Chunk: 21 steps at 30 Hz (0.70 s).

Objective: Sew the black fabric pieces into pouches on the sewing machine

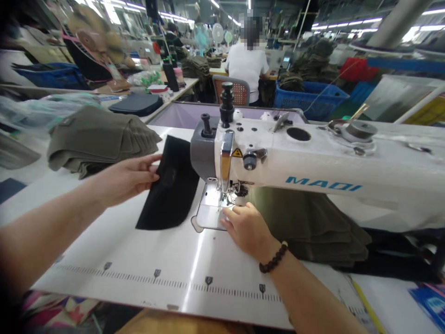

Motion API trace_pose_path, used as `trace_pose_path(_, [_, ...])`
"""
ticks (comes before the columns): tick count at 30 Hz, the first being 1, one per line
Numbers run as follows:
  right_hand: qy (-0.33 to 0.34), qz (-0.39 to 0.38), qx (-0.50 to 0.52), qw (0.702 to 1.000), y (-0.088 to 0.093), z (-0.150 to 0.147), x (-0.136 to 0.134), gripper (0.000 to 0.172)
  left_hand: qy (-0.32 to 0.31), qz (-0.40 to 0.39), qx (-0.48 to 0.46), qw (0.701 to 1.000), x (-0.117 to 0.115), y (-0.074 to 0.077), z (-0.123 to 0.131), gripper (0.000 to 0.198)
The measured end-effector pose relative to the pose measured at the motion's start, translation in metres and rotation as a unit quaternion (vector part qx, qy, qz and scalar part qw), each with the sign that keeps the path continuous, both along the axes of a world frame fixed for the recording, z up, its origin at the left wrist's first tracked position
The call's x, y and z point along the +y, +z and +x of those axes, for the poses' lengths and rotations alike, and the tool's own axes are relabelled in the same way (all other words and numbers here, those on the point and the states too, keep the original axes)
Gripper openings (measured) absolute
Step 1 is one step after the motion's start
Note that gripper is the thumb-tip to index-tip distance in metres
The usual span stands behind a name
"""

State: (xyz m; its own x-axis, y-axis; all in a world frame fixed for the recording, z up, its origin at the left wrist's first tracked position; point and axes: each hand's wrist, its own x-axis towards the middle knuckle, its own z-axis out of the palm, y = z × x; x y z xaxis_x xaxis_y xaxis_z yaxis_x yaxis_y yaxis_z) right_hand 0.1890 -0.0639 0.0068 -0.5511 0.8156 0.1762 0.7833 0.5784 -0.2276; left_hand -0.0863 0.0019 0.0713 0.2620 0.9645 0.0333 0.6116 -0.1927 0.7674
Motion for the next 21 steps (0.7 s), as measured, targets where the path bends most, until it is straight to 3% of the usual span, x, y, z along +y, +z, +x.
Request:
trace_pose_path(3, [0.015, 0.004, 0.006, 1.0, 0.0, 0.0, -0.001, 0.02, -0.001, -0.035, -0.002, 0.999, -0.021, -0.033, -0.002, 0.055])
trace_pose_path(6, [0.029, 0.001, 0.008, 1.0, 0.0, 0.001, -0.002, 0.021, -0.025, 0.131, 0.162, 0.978, -0.043, -0.051, 0.002, 0.043])
trace_pose_path(8, [0.043, 0.004, 0.01, 0.999, 0.0, 0.001, -0.002, 0.022, -0.131, 0.22, 0.236, 0.938, -0.058, -0.051, 0.014, 0.032])
trace_pose_path(10, [0.063, 0.012, 0.015, 0.998, -0.001, 0.002, -0.003, 0.024, -0.261, 0.251, 0.264, 0.894, -0.071, -0.051, 0.031, 0.029])
trace_pose_path(12, [0.087, 0.015, 0.019, 0.996, -0.001, 0.003, -0.003, 0.026, -0.308, 0.261, 0.291, 0.867, -0.077, -0.053, 0.05, 0.025])
trace_pose_path(16, [0.114, 0.015, 0.012, 0.993, -0.001, 0.005, -0.003, 0.029, -0.303, 0.267, 0.308, 0.861, -0.061, -0.064, 0.071, 0.029])
trace_pose_path(21, [0.108, 0.027, -0.006, 0.994, -0.002, 0.004, -0.001, 0.025, -0.292, 0.268, 0.29, 0.871, -0.031, -0.068, 0.076, 0.03])
